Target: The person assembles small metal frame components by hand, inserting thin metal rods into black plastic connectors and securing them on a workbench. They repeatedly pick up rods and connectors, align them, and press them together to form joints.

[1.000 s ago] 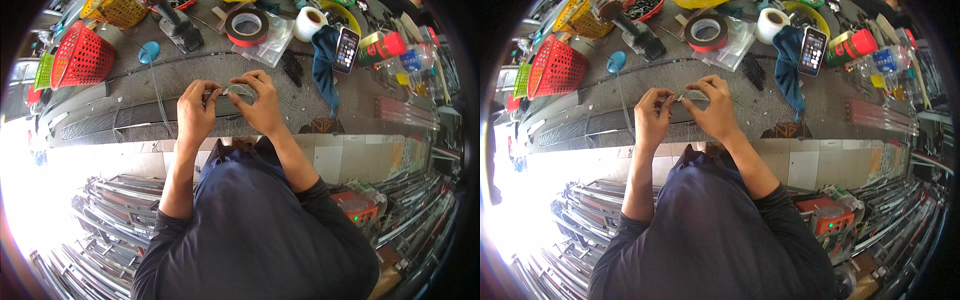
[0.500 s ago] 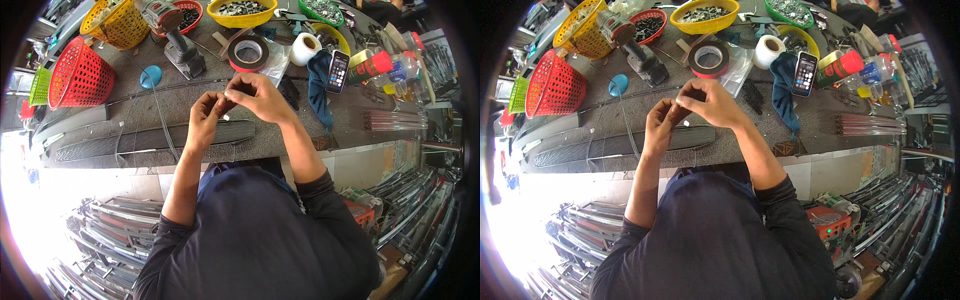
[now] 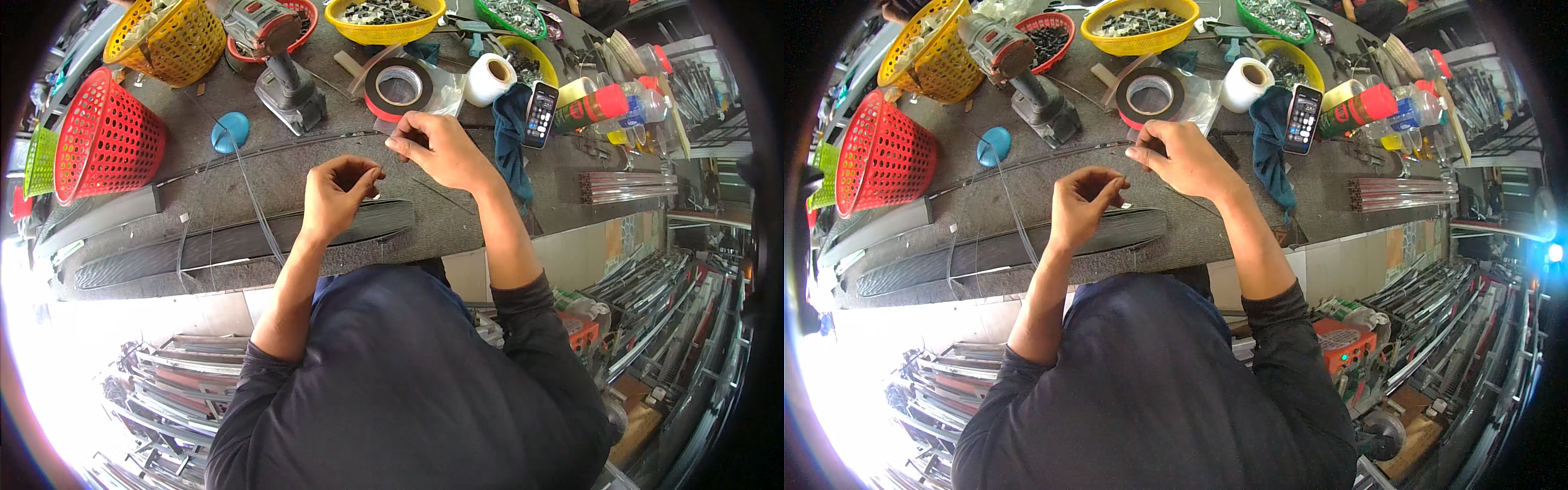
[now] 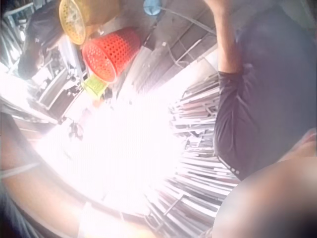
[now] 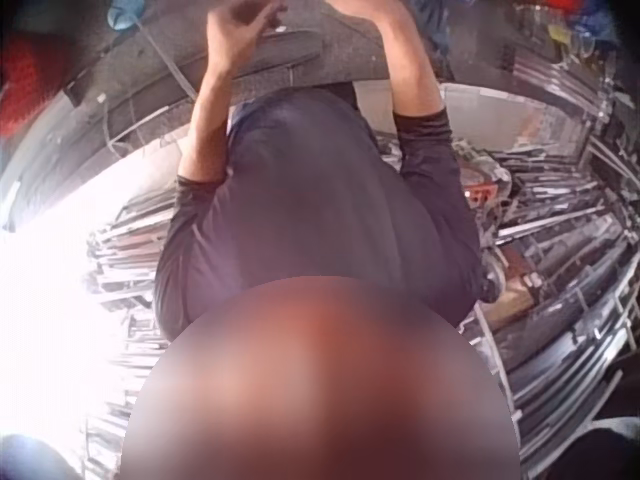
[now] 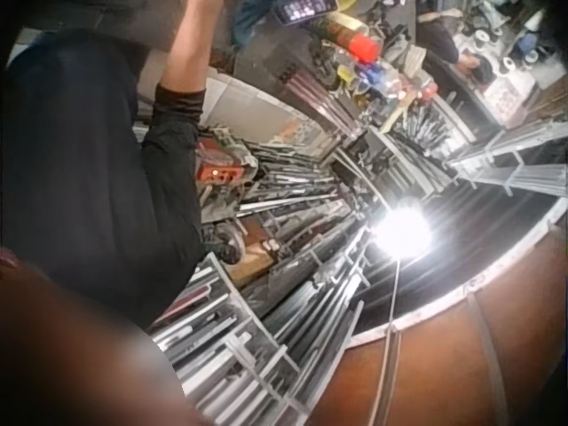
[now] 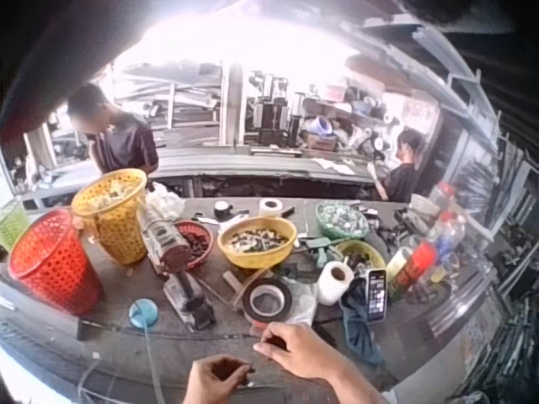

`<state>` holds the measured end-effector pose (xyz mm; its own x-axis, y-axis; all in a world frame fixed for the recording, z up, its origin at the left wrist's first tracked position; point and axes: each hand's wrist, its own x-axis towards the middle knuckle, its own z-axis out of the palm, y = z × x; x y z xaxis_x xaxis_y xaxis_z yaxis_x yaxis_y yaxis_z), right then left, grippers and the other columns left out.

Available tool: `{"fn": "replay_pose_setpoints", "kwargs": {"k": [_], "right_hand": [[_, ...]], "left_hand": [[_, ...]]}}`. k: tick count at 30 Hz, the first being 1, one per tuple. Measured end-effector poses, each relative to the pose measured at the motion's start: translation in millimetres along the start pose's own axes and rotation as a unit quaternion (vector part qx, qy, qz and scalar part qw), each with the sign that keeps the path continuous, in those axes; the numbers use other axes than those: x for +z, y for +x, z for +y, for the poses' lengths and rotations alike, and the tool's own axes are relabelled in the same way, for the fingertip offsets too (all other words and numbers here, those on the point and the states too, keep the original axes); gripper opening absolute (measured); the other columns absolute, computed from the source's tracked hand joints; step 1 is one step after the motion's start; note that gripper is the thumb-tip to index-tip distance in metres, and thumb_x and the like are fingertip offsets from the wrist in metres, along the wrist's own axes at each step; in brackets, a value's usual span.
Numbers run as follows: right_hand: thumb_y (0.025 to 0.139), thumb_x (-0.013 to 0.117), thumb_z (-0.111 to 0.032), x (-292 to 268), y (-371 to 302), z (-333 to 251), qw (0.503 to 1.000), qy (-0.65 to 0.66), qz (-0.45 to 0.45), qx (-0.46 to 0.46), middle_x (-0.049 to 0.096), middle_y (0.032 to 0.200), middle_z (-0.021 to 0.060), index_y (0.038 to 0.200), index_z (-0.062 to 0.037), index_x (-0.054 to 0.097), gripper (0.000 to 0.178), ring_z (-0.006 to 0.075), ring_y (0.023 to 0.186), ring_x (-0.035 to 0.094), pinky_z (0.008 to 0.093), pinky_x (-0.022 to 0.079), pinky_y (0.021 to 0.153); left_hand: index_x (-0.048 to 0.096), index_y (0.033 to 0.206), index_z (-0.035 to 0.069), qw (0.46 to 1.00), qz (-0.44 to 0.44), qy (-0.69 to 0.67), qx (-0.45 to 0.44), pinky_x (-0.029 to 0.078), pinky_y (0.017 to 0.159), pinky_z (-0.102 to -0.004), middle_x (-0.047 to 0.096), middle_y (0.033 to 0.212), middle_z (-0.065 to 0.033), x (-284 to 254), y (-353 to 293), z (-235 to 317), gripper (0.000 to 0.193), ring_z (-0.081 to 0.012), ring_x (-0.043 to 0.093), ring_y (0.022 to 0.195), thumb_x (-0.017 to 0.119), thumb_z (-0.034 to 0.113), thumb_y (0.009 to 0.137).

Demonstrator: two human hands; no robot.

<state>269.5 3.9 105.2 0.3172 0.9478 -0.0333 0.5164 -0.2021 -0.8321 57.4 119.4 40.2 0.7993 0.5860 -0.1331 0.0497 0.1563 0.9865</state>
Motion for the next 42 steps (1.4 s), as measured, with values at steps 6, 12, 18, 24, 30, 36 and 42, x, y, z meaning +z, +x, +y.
{"fn": "replay_pose_setpoints", "kwargs": {"k": [6, 12, 18, 24, 30, 36, 42], "right_hand": [[0.110, 0.078, -0.021, 2.1, -3.5, 2.0, 0.996, -0.071, -0.008, -0.054, 0.074, 0.087, 0.0199, 0.109, 0.0052, 0.071, 0.027, 0.0303, 0.074, 0.071, 0.0416, 0.056, 0.073], [0.108, 0.077, -0.019, 3.0, -4.7, 7.6, 0.992, -0.098, -0.044, -0.059, 0.076, 0.094, 0.0273, 0.110, 0.0085, 0.071, 0.028, 0.0426, 0.078, 0.071, 0.0470, 0.056, 0.077], [0.113, 0.075, -0.025, -7.0, -8.0, 8.0, 0.996, -0.039, -0.080, -0.013, 0.071, 0.078, 0.0131, 0.102, 0.0043, 0.070, 0.032, 0.0209, 0.068, 0.065, 0.0375, 0.053, 0.067], [0.114, 0.076, -0.030, -18.4, -15.9, 4.7, 0.990, 0.056, -0.119, 0.045, 0.062, 0.073, -0.0016, 0.099, -0.0030, 0.069, 0.032, 0.0068, 0.067, 0.057, 0.0297, 0.048, 0.063], [0.111, 0.079, -0.033, -19.7, -20.8, -0.5, 0.993, 0.025, -0.113, 0.037, 0.069, 0.075, 0.0046, 0.104, -0.0002, 0.073, 0.034, 0.0119, 0.070, 0.065, 0.0343, 0.052, 0.067], [0.109, 0.081, -0.035, -21.3, -20.9, -7.4, 0.992, 0.021, -0.116, 0.031, 0.071, 0.076, 0.0063, 0.105, 0.0005, 0.076, 0.036, 0.0137, 0.073, 0.068, 0.0363, 0.054, 0.069], [0.110, 0.081, -0.037, -27.0, -23.2, -9.1, 0.990, 0.045, -0.128, 0.031, 0.071, 0.074, 0.0035, 0.102, -0.0013, 0.075, 0.037, 0.0111, 0.070, 0.066, 0.0331, 0.052, 0.066]], "left_hand": [[0.084, 0.110, -0.002, 0.995, -0.028, 0.091, 0.009, 0.062, 0.075, -0.0296, 0.086, 0.098, -0.0082, -0.6, -4.2, 4.0, 0.013, -0.0108, 0.077, 0.081, 0.084, 0.010, 0.103], [0.076, 0.109, -0.002, 0.959, -0.057, 0.247, 0.127, 0.057, 0.075, -0.0335, 0.076, 0.089, -0.0125, 7.1, -5.5, 14.4, 0.013, -0.0162, 0.071, 0.078, 0.078, 0.008, 0.101], [0.065, 0.117, -0.003, 0.963, -0.092, 0.226, 0.113, 0.055, 0.075, -0.0387, 0.071, 0.090, -0.0160, 9.9, -6.7, 4.7, 0.019, -0.0238, 0.069, 0.078, 0.074, 0.008, 0.104], [0.066, 0.121, -0.001, 0.993, -0.098, 0.063, 0.024, 0.060, 0.085, -0.0398, 0.079, 0.100, -0.0126, 7.2, -10.1, -10.4, 0.024, -0.0228, 0.076, 0.091, 0.078, 0.010, 0.104], [0.078, 0.135, 0.004, 0.952, 0.014, 0.222, 0.211, 0.058, 0.110, -0.0446, 0.084, 0.128, -0.0124, 13.6, -11.0, 8.2, 0.045, -0.0295, 0.077, 0.127, 0.091, 0.013, 0.093], [0.089, 0.114, 0.003, 0.954, 0.002, 0.242, 0.179, 0.060, 0.103, -0.0376, 0.086, 0.118, -0.0131, 18.6, -6.1, 22.4, 0.022, -0.0273, 0.081, 0.113, 0.093, 0.010, 0.094], [0.090, 0.115, 0.002, 0.973, 0.003, 0.121, 0.196, 0.060, 0.097, -0.0318, 0.089, 0.105, -0.0073, 23.1, -5.3, 8.1, 0.016, -0.0146, 0.079, 0.099, 0.088, 0.012, 0.103]]}}
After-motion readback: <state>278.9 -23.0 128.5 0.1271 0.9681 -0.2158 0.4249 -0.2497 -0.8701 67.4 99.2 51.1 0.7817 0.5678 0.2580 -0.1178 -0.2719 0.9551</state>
